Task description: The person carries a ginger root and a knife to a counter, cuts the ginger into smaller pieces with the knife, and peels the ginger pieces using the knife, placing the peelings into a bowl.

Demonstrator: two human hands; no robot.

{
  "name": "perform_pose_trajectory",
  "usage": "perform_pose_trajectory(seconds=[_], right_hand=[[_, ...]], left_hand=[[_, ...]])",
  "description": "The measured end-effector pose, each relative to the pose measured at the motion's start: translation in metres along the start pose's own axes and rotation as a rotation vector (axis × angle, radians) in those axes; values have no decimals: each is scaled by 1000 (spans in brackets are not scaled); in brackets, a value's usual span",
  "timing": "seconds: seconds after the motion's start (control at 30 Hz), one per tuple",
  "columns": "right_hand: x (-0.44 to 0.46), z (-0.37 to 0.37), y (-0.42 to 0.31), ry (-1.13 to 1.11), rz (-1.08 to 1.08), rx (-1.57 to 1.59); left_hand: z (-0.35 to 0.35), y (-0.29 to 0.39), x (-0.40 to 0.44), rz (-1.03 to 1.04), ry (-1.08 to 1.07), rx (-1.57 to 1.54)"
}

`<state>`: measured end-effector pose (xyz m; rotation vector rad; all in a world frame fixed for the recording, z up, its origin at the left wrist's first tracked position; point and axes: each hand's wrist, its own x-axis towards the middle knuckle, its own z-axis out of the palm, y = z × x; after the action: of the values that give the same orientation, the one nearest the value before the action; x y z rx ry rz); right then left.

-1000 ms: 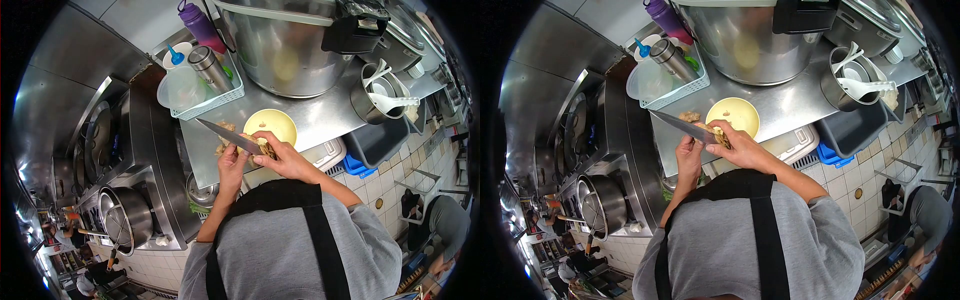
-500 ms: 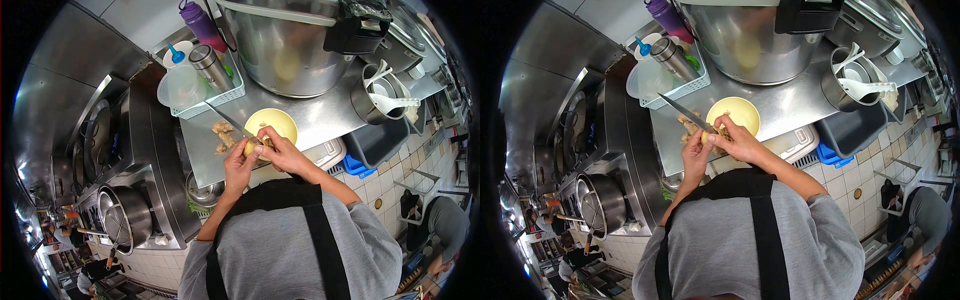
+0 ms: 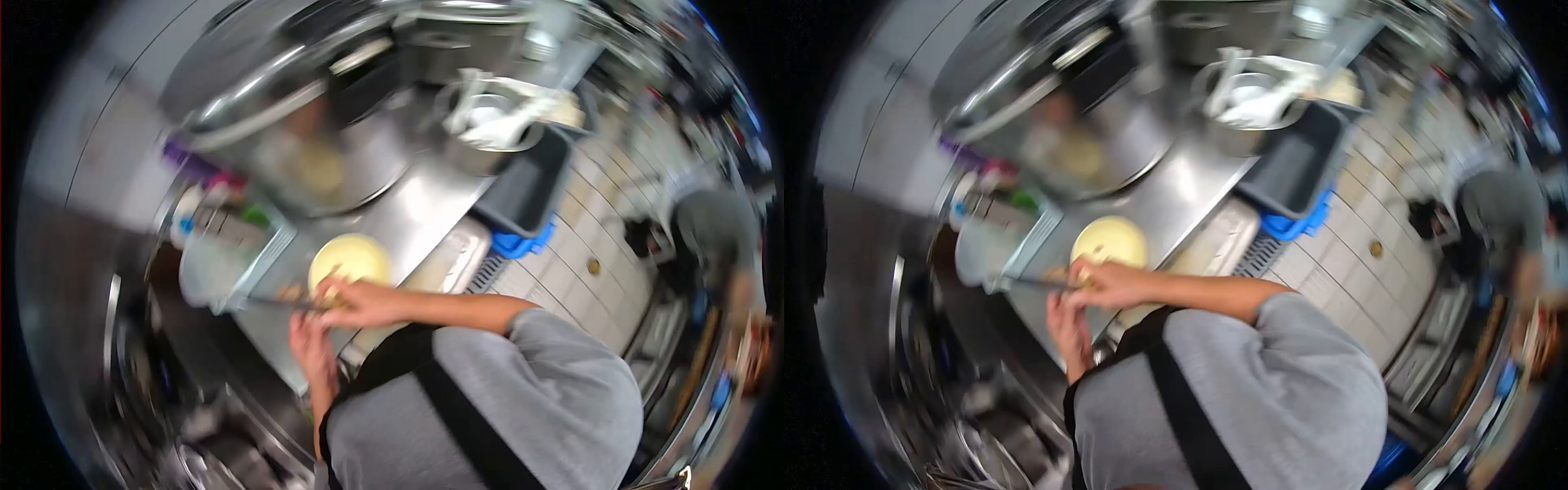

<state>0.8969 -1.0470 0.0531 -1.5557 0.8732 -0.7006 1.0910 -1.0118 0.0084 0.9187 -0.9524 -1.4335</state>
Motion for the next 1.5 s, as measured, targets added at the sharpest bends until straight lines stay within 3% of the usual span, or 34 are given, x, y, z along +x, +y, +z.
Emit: perform_pose_trajectory(seconds=[0.03,0.07,0.17,0.23,0.33,0.7,1.03,1.13,1.17,1.2,1.27,1.3,1.33,1.4,1.47,1.5], right_hand=[[-1,5,11,59,-99,18],[-3,2,8,15,-3,-9],[-19,-3,-2,3,14,19],[-19,3,10,151,-122,-68],[-21,1,14,172,-53,61],[-31,13,17,386,-42,-29],[-32,28,14,382,-44,-83],[-25,31,16,411,5,-90],[-20,34,18,408,14,-83],[-20,32,20,389,18,-16],[-1,35,44,412,-12,189],[-11,28,33,393,62,270],[-14,21,27,379,147,336],[-10,15,23,382,322,358],[-3,16,24,345,255,398],[-4,11,21,323,276,410]], left_hand=[[16,11,2,0,0,6],[13,9,3,-16,16,11],[16,17,10,-56,12,-50],[18,14,15,-93,-38,-91],[0,1,27,-160,-148,-100],[-17,-10,53,-435,-253,-213],[-27,4,53,-583,-229,-316],[-33,-4,50,-582,-364,-272],[-35,-4,45,-595,-278,-242],[-14,5,34,-593,-168,-211],[-20,9,30,-635,-293,-262],[-17,12,26,-651,-206,-292],[-16,16,25,-655,-326,-446],[-12,21,20,-598,-229,-451],[-25,21,18,-541,-391,-561],[-26,18,19,-516,-365,-561]])
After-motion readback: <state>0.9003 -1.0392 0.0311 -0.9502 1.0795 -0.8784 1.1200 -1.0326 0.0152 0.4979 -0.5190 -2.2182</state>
